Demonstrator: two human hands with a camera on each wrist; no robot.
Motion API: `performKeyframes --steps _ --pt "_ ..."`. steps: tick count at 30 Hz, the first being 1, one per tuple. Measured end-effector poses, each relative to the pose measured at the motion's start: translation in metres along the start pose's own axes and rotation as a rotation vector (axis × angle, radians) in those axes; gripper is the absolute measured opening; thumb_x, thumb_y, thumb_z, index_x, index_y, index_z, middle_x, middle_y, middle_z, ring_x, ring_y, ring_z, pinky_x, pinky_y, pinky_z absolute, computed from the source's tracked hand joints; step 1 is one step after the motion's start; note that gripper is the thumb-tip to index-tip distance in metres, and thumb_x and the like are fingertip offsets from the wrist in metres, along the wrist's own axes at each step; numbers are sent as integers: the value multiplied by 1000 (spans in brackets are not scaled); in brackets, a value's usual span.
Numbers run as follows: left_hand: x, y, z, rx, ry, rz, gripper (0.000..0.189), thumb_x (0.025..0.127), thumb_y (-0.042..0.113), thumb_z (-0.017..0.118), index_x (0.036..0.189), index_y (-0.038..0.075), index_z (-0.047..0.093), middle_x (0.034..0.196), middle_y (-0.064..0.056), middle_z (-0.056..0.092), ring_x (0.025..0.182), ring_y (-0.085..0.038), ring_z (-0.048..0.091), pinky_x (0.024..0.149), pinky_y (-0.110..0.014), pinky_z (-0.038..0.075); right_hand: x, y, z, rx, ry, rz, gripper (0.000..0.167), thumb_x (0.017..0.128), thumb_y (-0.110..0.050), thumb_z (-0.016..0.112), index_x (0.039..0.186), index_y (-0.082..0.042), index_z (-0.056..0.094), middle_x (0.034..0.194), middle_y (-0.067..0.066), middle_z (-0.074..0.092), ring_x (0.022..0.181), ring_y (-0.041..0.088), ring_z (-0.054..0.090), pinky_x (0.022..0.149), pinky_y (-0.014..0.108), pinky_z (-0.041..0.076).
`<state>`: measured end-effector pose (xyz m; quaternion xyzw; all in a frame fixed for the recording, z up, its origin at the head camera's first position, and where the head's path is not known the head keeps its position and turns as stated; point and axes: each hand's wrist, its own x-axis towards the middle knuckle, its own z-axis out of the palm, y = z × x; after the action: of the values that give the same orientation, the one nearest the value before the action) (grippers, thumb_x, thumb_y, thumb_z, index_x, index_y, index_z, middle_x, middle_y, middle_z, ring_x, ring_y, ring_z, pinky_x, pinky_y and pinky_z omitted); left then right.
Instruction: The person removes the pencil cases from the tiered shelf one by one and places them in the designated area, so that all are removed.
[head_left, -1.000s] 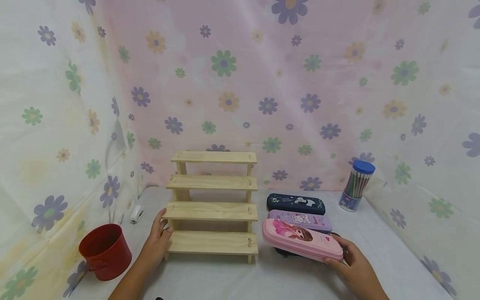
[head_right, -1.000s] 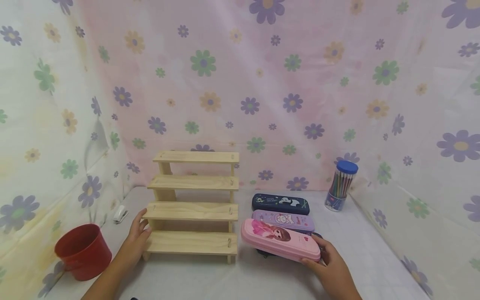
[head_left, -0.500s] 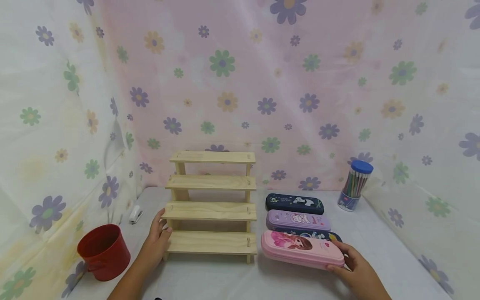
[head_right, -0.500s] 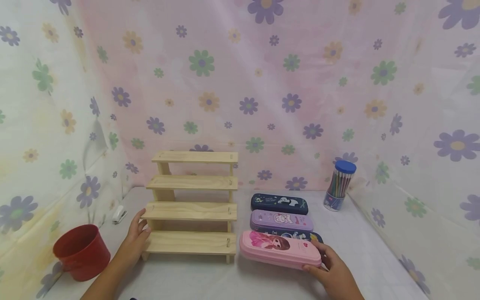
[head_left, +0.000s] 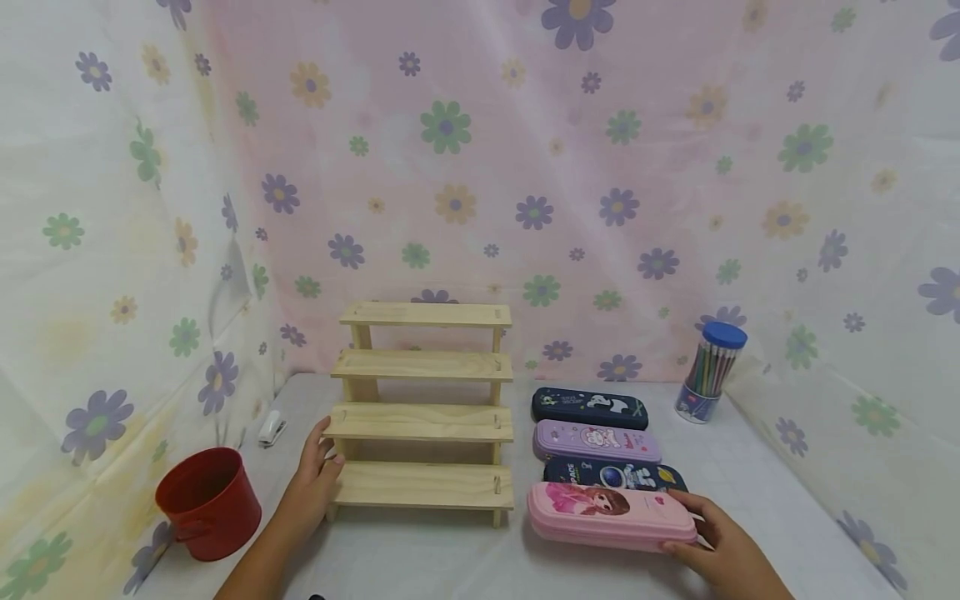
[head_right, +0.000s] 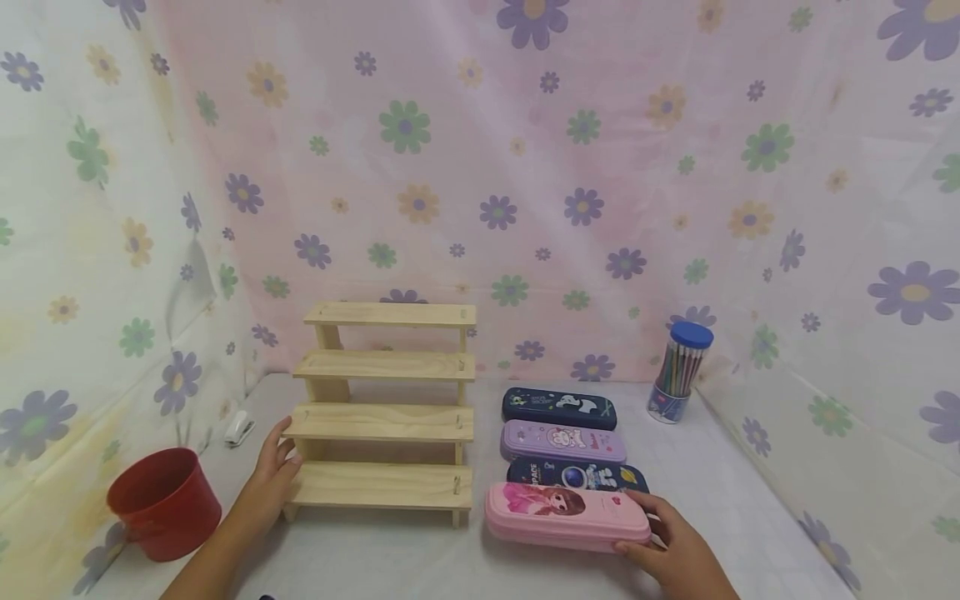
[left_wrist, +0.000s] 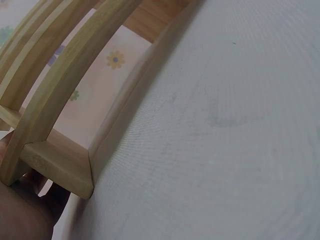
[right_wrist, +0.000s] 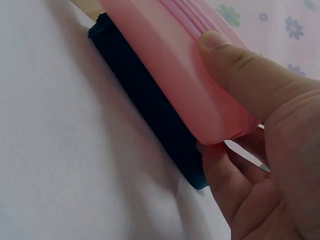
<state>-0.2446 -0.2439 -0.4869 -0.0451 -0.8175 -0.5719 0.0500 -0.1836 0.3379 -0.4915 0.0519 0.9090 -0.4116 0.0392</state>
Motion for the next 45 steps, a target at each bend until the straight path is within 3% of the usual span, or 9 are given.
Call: performKeyframes --steps 19,31,38,45 --pt "-1 3 1 -12 -5 32 70 114 17 42 169 23 -1 169 -35 15 154 -57 19 120 -69 25 -3 14 -2 -21 -57 61 103 75 -52 91 152 0 45 154 32 47 129 51 59 97 50 59" --pt "2 1 0 8 -14 18 72 114 18 41 168 20 -7 169 -36 13 154 -59 17 118 -70 25 -1 19 0 -29 -83 69 102 75 -49 91 152 -1 45 152 32 49 126 51 62 94 50 60" --pt "1 -2 0 1 -3 7 69 115 21 40 168 24 -4 170 -34 12 157 -54 15 120 -70 21 -3 15 -1 -51 -81 54 102 72 -46 94 148 1 46 149 33 51 123 48 65 93 49 60" --pt "1 -2 0 2 -2 1 69 115 21 39 168 25 -4 171 -32 12 157 -53 15 121 -71 20 -2 13 -1 -42 -77 81 99 65 -42 98 142 -1 50 143 24 59 121 43 66 92 47 61"
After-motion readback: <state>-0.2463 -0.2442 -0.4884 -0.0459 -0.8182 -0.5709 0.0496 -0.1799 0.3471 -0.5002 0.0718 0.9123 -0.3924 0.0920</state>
